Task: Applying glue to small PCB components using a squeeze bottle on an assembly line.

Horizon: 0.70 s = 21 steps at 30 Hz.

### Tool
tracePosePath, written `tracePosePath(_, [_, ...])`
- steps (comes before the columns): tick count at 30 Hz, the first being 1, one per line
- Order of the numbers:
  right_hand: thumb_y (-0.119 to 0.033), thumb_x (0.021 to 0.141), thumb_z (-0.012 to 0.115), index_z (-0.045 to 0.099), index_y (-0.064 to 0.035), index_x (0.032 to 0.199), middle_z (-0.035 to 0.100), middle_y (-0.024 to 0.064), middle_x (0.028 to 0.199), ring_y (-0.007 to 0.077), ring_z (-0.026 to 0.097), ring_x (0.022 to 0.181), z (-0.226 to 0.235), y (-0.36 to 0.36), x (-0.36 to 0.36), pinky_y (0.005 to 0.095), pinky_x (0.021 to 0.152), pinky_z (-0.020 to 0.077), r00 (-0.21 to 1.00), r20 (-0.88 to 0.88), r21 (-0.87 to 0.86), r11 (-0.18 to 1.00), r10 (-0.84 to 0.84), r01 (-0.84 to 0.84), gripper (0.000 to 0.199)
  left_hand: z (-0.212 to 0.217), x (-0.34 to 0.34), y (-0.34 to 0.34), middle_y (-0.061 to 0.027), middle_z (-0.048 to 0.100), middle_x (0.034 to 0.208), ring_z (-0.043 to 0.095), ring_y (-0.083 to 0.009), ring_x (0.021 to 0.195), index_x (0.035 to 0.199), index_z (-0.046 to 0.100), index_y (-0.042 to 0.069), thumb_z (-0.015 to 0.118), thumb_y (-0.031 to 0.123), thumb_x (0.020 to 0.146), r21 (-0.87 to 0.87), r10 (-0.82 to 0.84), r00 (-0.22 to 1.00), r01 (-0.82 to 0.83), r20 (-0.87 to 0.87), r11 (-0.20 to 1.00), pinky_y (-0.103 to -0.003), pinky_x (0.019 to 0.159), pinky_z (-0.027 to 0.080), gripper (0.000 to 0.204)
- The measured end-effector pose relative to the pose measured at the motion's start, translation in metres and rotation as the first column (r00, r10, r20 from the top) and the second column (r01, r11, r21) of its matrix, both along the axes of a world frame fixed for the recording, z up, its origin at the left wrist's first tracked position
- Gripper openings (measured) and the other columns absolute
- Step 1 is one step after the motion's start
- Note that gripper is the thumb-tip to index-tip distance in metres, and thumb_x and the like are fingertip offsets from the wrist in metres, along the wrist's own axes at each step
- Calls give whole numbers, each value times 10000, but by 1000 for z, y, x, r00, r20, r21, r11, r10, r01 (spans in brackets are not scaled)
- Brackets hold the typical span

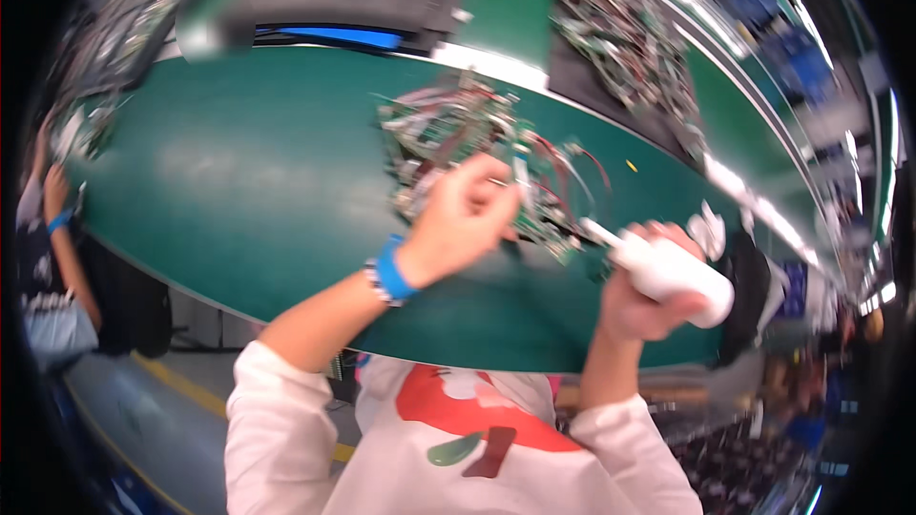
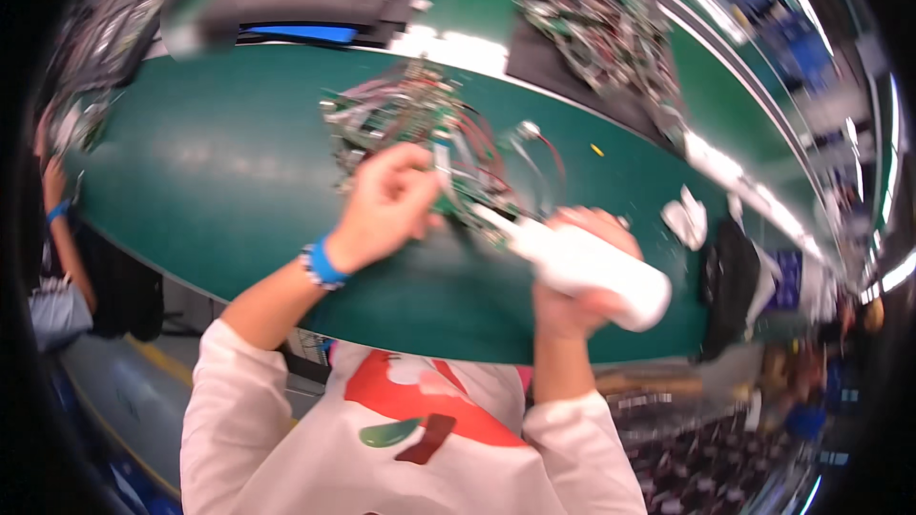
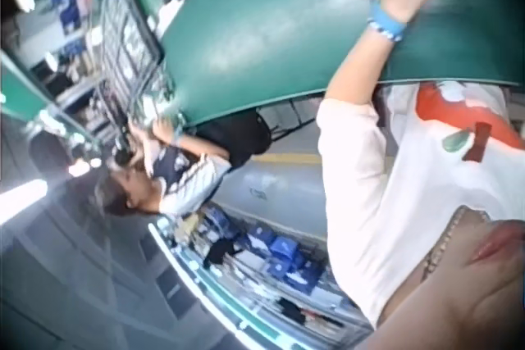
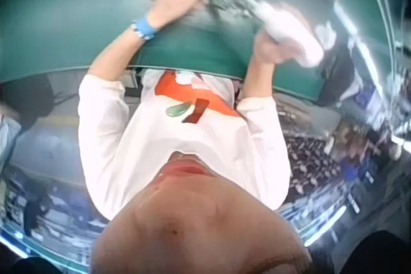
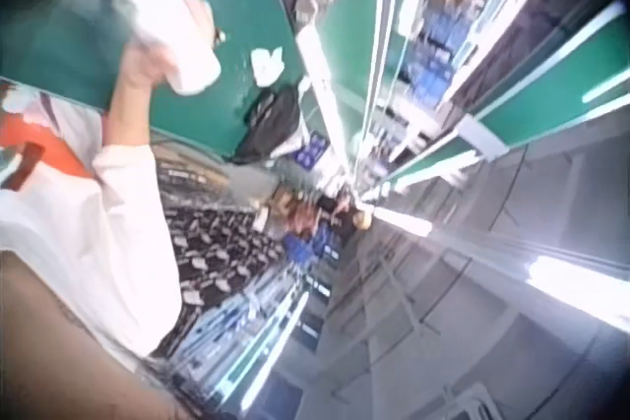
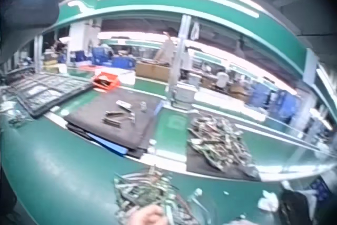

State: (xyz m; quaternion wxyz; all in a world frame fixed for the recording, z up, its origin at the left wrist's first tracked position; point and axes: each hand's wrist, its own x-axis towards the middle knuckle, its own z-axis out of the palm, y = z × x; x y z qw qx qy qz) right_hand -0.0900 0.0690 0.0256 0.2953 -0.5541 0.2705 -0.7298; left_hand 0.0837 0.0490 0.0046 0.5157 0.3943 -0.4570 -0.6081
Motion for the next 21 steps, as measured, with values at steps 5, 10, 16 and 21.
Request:
tracePosePath(5, [-505,750,479,544,92,817,538,114,640,183,493,512,9,-13,13,268,486,397,906,-346,-147,968,-245,206,604,-1,1,-2,-4,528,568,526,-56,483,807,447,9,510,89,787,13,-26,997,25,75,1000,-170,368,376,104])
tracePosePath(10, [-289,728,585,563,90,785,587,139,673,184,516,483,3,-25,12,244,424,398,829,-450,-292,932,-332,215,383,-5,-3,0,-7,531,548,520,-45,478,772,461,-1,505,79,786,-65,-29,990,39,137,997,-167,384,396,93])
tracePosePath(16, [-179,679,639,562,75,812,582,127,669,173,489,453,-2,-28,21,235,402,385,770,-495,-368,900,-403,234,297,-2,-4,4,-16,536,544,524,-53,469,766,453,0,506,70,783,1,-82,995,82,51,997,-175,382,401,89])
tracePosePath(21, [-163,673,637,562,68,821,547,111,606,178,478,439,0,-26,23,242,391,377,713,-542,-415,880,-444,232,284,2,-4,5,-21,538,546,528,-59,470,753,442,3,501,68,787,42,-103,994,101,43,994,-180,382,406,94])
